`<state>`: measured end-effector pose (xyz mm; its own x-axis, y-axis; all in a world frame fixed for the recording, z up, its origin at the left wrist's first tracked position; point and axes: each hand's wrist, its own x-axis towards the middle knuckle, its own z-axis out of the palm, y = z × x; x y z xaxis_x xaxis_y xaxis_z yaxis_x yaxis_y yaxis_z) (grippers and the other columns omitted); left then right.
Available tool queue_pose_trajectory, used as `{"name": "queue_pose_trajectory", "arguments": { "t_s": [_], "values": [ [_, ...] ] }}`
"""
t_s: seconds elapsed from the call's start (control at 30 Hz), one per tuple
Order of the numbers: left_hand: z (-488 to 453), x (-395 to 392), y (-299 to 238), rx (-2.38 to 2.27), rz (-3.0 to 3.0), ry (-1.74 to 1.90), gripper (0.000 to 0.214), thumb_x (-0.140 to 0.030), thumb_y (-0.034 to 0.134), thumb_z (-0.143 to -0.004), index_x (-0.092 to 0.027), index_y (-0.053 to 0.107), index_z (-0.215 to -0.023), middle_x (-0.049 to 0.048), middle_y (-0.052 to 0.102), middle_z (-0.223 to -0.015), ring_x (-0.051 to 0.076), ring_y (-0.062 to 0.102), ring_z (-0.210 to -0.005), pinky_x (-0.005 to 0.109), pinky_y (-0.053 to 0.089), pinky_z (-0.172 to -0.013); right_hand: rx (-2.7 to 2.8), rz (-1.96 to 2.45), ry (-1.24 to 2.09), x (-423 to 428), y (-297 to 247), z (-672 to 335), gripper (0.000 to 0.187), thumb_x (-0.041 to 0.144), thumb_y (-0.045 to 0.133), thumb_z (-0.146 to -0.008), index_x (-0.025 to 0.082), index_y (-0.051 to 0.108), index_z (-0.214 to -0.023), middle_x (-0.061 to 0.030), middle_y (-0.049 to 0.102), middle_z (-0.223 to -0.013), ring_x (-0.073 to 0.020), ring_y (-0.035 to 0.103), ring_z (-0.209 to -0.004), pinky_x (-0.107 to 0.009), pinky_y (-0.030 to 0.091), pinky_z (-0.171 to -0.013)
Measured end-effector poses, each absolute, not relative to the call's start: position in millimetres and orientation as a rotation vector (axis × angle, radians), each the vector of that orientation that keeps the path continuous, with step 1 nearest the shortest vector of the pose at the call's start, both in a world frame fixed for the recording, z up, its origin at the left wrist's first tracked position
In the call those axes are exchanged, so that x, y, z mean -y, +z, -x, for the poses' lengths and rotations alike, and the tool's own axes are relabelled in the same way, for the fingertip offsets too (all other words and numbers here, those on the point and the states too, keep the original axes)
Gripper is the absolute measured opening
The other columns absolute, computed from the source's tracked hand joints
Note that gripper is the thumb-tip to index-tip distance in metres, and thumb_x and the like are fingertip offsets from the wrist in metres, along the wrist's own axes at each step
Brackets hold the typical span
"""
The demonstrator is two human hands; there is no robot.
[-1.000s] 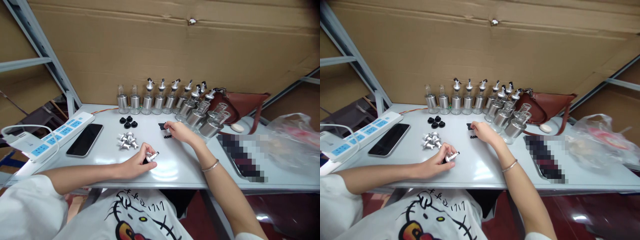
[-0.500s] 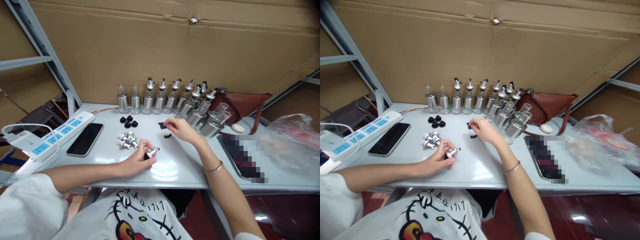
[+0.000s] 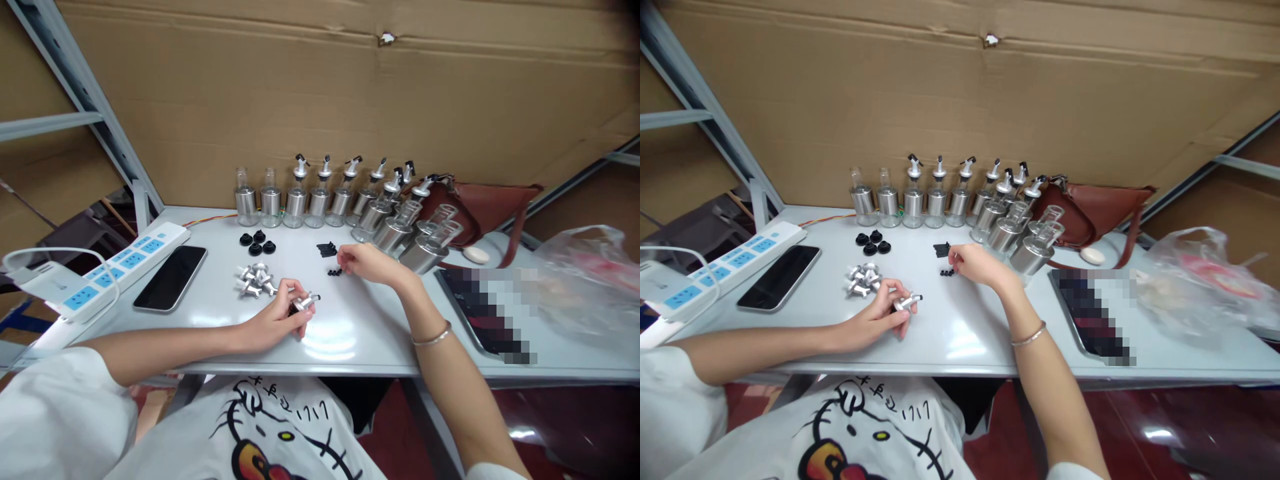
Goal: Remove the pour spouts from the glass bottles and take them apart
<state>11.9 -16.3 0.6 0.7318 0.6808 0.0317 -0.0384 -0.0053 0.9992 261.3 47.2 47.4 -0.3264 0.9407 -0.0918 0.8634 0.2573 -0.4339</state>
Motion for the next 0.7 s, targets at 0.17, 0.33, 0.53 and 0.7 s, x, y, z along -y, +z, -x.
{"name": "queue_pose_trajectory", "arguments": {
  "t_s": [0.17,0.33,0.53,0.7],
  "values": [
    [-13.3,15.5,-1.7,-0.556,-1.442,0.64,0.027,-0.039,0.046,-0.094,-0.024,0.024,-0.098,-0.0018,0.048,-0.09,0.007,0.053,-0.059,0.028,0.042,-0.061,2.265,1.738,0.523,-44.5,52.4,-259.8,0.023,0.002,0.042,-0.073,0.017,0.058,-0.079,-0.002,0.065,-0.071,-0.0136,0.056,-0.066,-0.023,0.04,-0.066],
    [-13.9,14.8,-3.6,-0.533,-1.425,0.652,0.028,-0.041,0.046,-0.093,-0.024,0.024,-0.099,-0.0011,0.046,-0.097,0.005,0.054,-0.06,0.026,0.042,-0.06,2.275,1.335,1.078,-33.1,60.6,-245.3,0.011,0.025,0.054,-0.083,0.016,0.058,-0.086,-0.0017,0.063,-0.075,-0.0135,0.057,-0.069,-0.025,0.044,-0.067],
    [-13.1,15.1,-3.5,-0.543,-1.481,0.634,0.028,-0.039,0.045,-0.094,-0.024,0.022,-0.098,-0.0006,0.052,-0.09,0.006,0.052,-0.06,0.026,0.041,-0.06,2.383,0.974,1.556,-26.1,55.1,-229.4,0.02,0.034,0.054,-0.087,0.015,0.06,-0.087,-0.0008,0.06,-0.077,-0.0109,0.054,-0.068,-0.025,0.044,-0.068],
    [-14.6,16.7,0.7,-0.519,-1.477,0.65,0.029,-0.038,0.048,-0.092,-0.024,0.023,-0.097,0.0001,0.048,-0.099,0.006,0.054,-0.061,0.026,0.043,-0.059,2.422,0.857,1.591,-28.9,53.4,-228.9,0.025,0.033,0.048,-0.092,0.014,0.061,-0.085,0.0047,0.045,-0.064,-0.0081,0.041,-0.059,-0.023,0.036,-0.062]
  ]
}}
